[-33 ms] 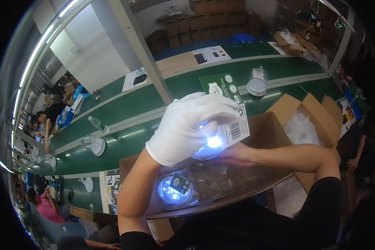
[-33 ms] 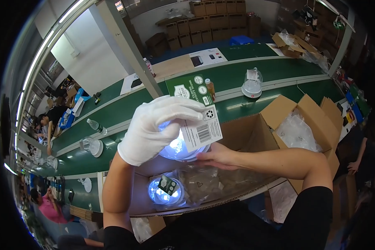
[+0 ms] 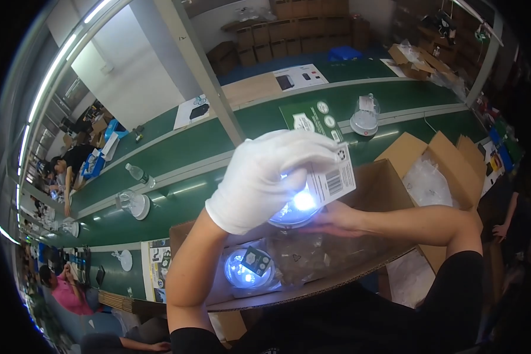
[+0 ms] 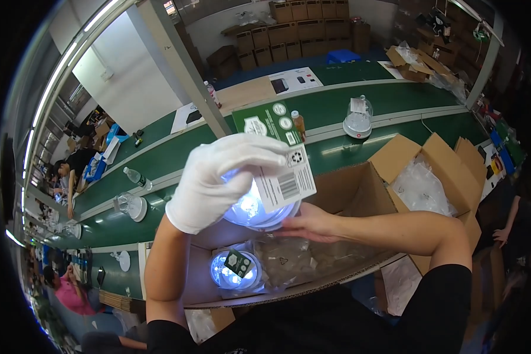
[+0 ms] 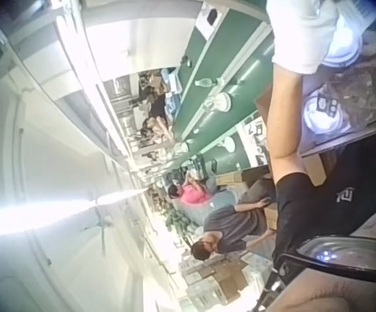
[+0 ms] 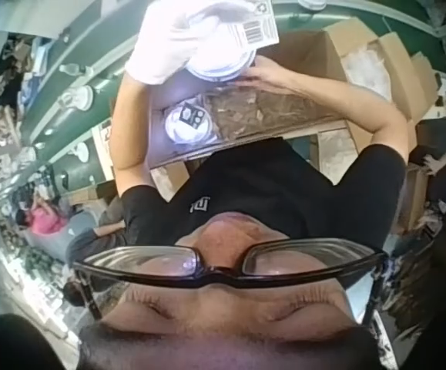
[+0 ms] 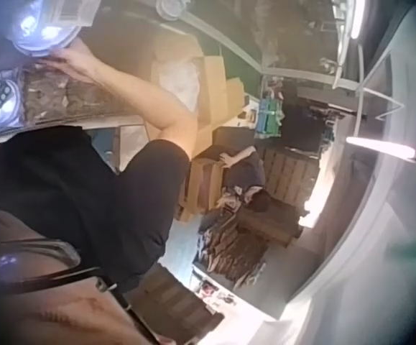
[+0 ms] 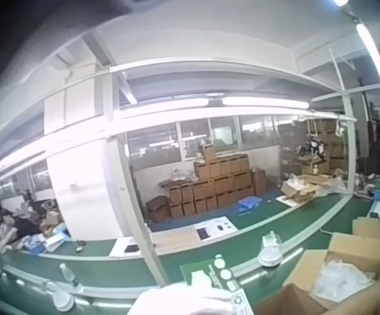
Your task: Pack decorative lighted cloches into cardboard boxes on an assembly line.
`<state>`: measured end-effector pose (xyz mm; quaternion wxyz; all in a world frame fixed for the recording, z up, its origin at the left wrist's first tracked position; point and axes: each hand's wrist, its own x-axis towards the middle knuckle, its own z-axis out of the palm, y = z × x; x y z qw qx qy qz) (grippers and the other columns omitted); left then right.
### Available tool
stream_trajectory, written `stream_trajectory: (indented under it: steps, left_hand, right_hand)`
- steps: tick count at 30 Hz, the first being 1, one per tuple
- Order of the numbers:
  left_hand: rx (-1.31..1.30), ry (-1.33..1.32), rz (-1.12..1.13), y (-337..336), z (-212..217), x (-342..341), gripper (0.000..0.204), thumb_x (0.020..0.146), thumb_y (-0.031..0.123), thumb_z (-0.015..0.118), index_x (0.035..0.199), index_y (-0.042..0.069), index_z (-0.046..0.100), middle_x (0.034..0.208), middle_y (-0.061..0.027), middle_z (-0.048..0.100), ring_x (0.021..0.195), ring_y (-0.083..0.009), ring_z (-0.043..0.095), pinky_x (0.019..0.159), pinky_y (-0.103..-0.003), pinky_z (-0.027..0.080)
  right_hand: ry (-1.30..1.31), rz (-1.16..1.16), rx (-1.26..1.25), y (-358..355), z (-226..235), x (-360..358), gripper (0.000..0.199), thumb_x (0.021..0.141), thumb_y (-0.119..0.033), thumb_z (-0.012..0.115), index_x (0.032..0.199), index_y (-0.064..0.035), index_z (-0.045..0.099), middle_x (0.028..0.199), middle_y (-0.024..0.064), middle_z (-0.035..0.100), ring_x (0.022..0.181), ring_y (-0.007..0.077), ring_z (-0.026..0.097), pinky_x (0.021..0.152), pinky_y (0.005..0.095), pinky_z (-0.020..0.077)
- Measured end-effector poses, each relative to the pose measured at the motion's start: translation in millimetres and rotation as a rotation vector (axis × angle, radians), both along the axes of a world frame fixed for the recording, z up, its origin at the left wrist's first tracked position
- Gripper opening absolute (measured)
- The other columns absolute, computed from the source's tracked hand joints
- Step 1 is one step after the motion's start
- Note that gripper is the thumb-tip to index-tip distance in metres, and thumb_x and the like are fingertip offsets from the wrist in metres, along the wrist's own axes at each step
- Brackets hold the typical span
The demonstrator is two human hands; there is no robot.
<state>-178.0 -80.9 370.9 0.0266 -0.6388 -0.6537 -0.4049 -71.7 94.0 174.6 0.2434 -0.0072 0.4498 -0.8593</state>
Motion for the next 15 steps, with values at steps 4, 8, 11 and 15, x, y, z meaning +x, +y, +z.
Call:
stream_trajectory:
  steps: [4,8,11,15]
  left_hand:
    - [0.086,-0.373,-0.151,-12.1,11.5,-9.5,0.021,0.085,-0.003,0.056,0.100,-0.001,0.071,0.110,-0.0147,0.071,0.105,-0.0253,0.066,0.096,-0.036,0.051]
    - [0.365,-0.375,-0.219,-34.6,13.7,-21.0,0.017,0.093,-0.001,0.056,0.101,-0.004,0.070,0.111,-0.0188,0.069,0.103,-0.0258,0.066,0.093,-0.035,0.052]
    - [0.441,-0.395,-0.073,-27.5,16.5,-2.2,0.022,0.093,-0.005,0.055,0.111,-0.004,0.067,0.116,-0.0193,0.068,0.111,-0.0255,0.065,0.096,-0.035,0.052]
    - [0.385,-0.207,-0.093,-9.3,21.1,1.0,0.077,0.084,0.012,0.074,0.149,0.002,0.033,0.150,-0.0217,0.040,0.120,-0.0285,0.060,0.095,-0.039,0.054]
  right_hand:
    - [0.155,-0.015,-0.159,0.0,13.4,16.1,0.085,0.092,-0.055,0.056,0.156,-0.0127,0.018,0.157,0.0107,0.031,0.142,0.0281,0.037,0.116,0.0479,0.0354]
    - [0.121,-0.197,-0.187,-16.5,67.6,19.3,0.096,0.088,-0.081,0.021,0.158,-0.0156,0.015,0.160,0.0108,0.026,0.145,0.0320,0.030,0.115,0.0559,0.0308]
    - [0.076,-0.337,-0.163,-12.0,72.4,20.4,0.085,0.094,-0.075,0.021,0.155,-0.0154,0.024,0.155,0.0114,0.035,0.139,0.0309,0.041,0.111,0.0524,0.0387]
    - [-0.076,-0.598,-0.031,-13.9,77.7,23.6,0.059,0.105,-0.054,0.030,0.142,-0.0104,0.044,0.135,0.0097,0.058,0.120,0.0235,0.059,0.101,0.0410,0.0488]
